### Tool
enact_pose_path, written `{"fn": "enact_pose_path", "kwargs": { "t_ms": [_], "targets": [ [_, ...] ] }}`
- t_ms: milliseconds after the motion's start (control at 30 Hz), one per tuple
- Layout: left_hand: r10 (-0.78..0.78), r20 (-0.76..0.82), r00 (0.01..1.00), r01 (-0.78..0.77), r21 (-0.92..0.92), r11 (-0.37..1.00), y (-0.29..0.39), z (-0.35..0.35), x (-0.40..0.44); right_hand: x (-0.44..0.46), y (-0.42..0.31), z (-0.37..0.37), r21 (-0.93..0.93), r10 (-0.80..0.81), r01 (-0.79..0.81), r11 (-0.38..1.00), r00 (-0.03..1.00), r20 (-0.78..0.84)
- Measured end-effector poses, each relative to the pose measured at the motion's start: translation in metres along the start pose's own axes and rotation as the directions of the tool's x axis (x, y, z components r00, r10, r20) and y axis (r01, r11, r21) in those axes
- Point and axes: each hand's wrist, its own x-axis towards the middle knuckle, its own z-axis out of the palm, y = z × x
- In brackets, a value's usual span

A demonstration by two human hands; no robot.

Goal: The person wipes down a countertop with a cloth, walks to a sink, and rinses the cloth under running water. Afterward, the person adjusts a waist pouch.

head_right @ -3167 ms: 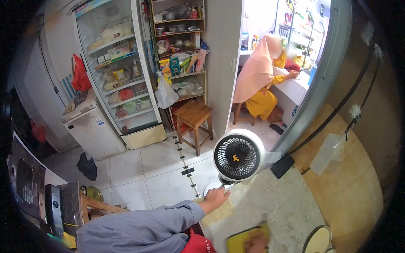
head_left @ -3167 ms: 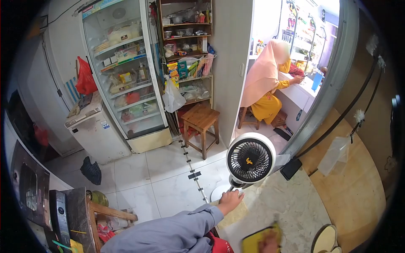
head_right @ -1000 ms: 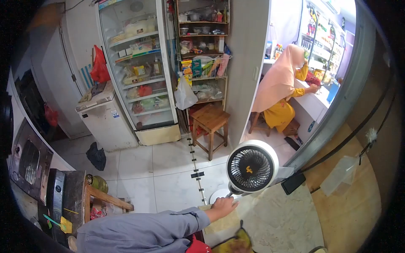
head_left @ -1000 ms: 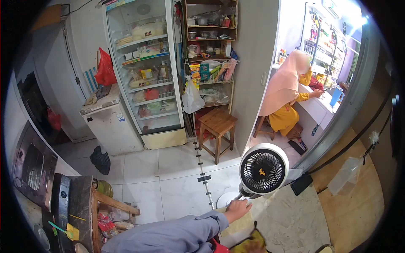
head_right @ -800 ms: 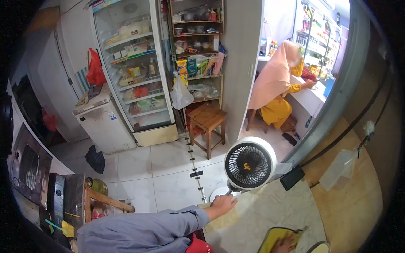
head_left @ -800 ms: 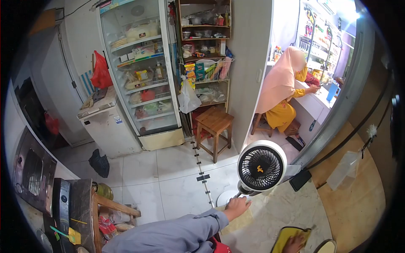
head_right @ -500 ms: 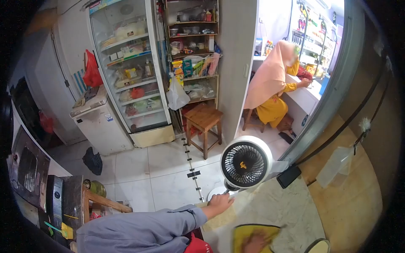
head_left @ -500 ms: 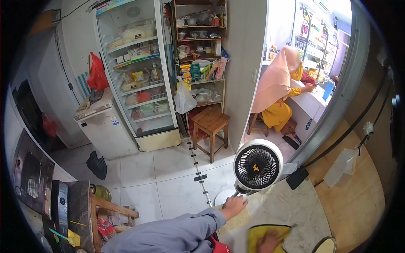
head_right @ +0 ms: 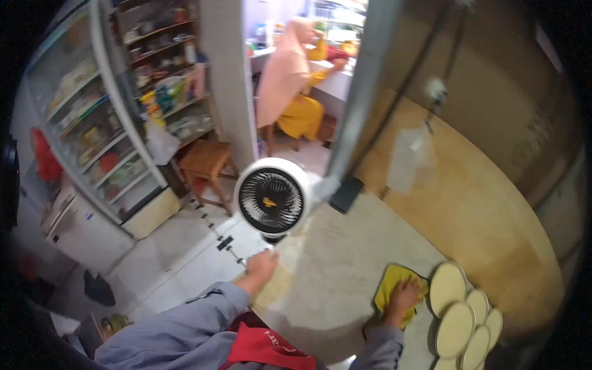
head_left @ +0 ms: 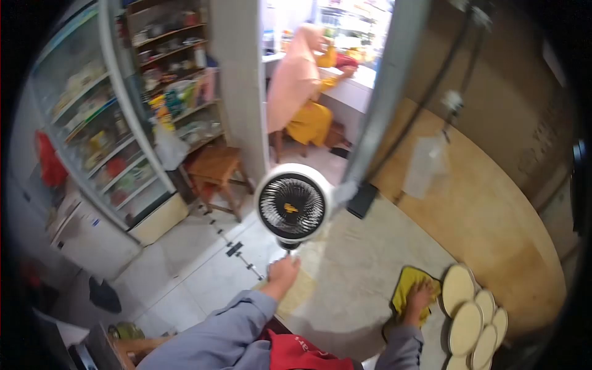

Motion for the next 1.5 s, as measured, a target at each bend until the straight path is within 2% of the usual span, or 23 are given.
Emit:
{"fn": "enact_pose_path", "kwargs": {
  "t_ms": [67, 167, 233, 267, 300, 367, 467, 533, 567, 633, 700, 833, 933, 1000, 1067, 1133, 1167, 1233, 1267, 1333, 1400, 1467, 1500],
  "targets": [
    [-0.012, 0.003, 1.0, 0.012, 0.023, 1.0, 0.002, -0.004, -0.004, -0.01, -0.018, -0.005, -0.094, 0.085, -0.083, 0.992, 0.996, 0.014],
    [0.014, -0.014, 1.0, -0.014, 0.032, 0.999, 0.004, -0.004, -0.003, -0.062, -0.038, 0.046, -0.05, -0.325, 0.324, 0.945, 0.908, -0.263],
    [0.012, -0.012, 1.0, -0.012, 0.054, 0.998, 0.004, -0.006, -0.007, -0.131, -0.063, 0.02, 0.153, -0.642, 0.693, 0.705, 0.714, -0.279],
    [0.014, -0.02, 1.0, -0.013, 0.046, 0.999, 0.004, -0.006, -0.007, -0.161, -0.077, -0.005, 0.269, -0.733, 0.683, 0.679, 0.652, 0.194],
    [0.015, -0.03, 0.999, -0.014, 0.038, 0.999, 0.004, -0.006, -0.007, -0.192, -0.087, -0.033, 0.107, -0.85, 0.845, 0.524, 0.51, 0.13],
    [0.022, -0.031, 0.999, -0.02, 0.038, 0.999, 0.004, -0.006, -0.006, -0.228, -0.076, -0.014, 0.209, -0.994, 0.975, 0.07, 0.086, -0.067],
    [0.02, -0.044, 0.999, -0.017, 0.055, 0.998, 0.003, -0.003, -0.005, -0.21, -0.059, -0.014, 0.439, -0.999, 0.898, 0.017, 0.0, 0.038],
    [0.022, -0.043, 0.999, -0.019, 0.058, 0.998, 0.003, -0.003, -0.005, -0.157, -0.057, -0.026, 0.205, -0.84, 0.885, 0.419, 0.292, 0.458],
    [0.019, -0.047, 0.999, -0.017, 0.056, 0.998, 0.002, -0.003, -0.005, -0.123, -0.043, 0.005, 0.142, -0.839, 0.841, 0.523, 0.478, 0.26],
    [0.026, -0.052, 0.998, -0.023, 0.056, 0.998, 0.002, -0.002, -0.004, -0.059, -0.032, 0.003, 0.161, -0.579, 0.566, 0.809, 0.813, 0.054],
    [0.024, -0.053, 0.998, -0.021, 0.057, 0.998, 0.002, -0.002, -0.003, -0.008, -0.033, -0.004, 0.258, -0.21, 0.191, 0.947, 0.977, 0.048],
    [0.021, -0.056, 0.998, -0.018, 0.062, 0.998, 0.003, -0.003, -0.004, 0.013, -0.073, 0.017, 0.127, 0.063, -0.071, 0.989, 0.996, 0.065],
    [0.02, -0.06, 0.998, -0.016, 0.061, 0.998, 0.004, -0.004, -0.004, -0.021, -0.118, 0.033, 0.12, -0.356, 0.353, 0.928, 0.935, 0.0],
    [0.012, -0.055, 0.998, -0.009, 0.065, 0.998, 0.005, -0.004, -0.006, -0.074, -0.146, 0.02, 0.177, -0.618, 0.613, 0.77, 0.785, -0.027],
    [0.006, -0.056, 0.998, -0.002, 0.073, 0.997, 0.003, -0.003, -0.002, -0.128, -0.155, -0.006, 0.203, -0.849, 0.827, 0.525, 0.524, 0.061],
    [-0.028, -0.004, 1.0, 0.028, 0.082, 0.996, -0.001, 0.003, 0.004, -0.167, -0.15, -0.008, 0.243, -0.96, 0.929, 0.28, 0.273, 0.063],
    [-0.03, -0.006, 1.0, 0.03, 0.081, 0.996, -0.003, 0.005, 0.005, -0.166, -0.147, -0.008, 0.243, -0.961, 0.93, 0.277, 0.271, 0.061],
    [-0.029, 0.006, 1.0, 0.029, 0.061, 0.998, -0.003, 0.005, 0.005, -0.157, -0.136, -0.008, 0.303, -0.994, 0.947, 0.106, 0.097, 0.045],
    [-0.032, 0.006, 0.999, 0.032, 0.063, 0.998, -0.002, 0.004, 0.003, -0.139, -0.133, -0.008, 0.205, -0.979, 0.958, 0.202, 0.191, 0.071],
    [0.003, -0.035, 0.999, -0.002, 0.033, 0.999, 0.005, -0.006, -0.004, -0.08, -0.13, 0.008, 0.303, -0.882, 0.838, 0.454, 0.47, 0.021],
    [0.007, -0.038, 0.999, -0.006, 0.033, 0.999, 0.003, -0.004, -0.004, -0.027, -0.13, 0.016, 0.19, -0.657, 0.657, 0.73, 0.751, -0.071],
    [0.01, -0.044, 0.999, -0.008, 0.031, 0.999, 0.004, -0.003, -0.003, 0.005, -0.138, 0.009, 0.288, -0.378, 0.364, 0.886, 0.926, -0.009],
    [0.005, -0.039, 0.999, -0.003, 0.033, 0.999, 0.004, -0.003, -0.003, 0.01, -0.148, 0.006, 0.288, -0.381, 0.367, 0.884, 0.925, -0.009]
  ]
}}
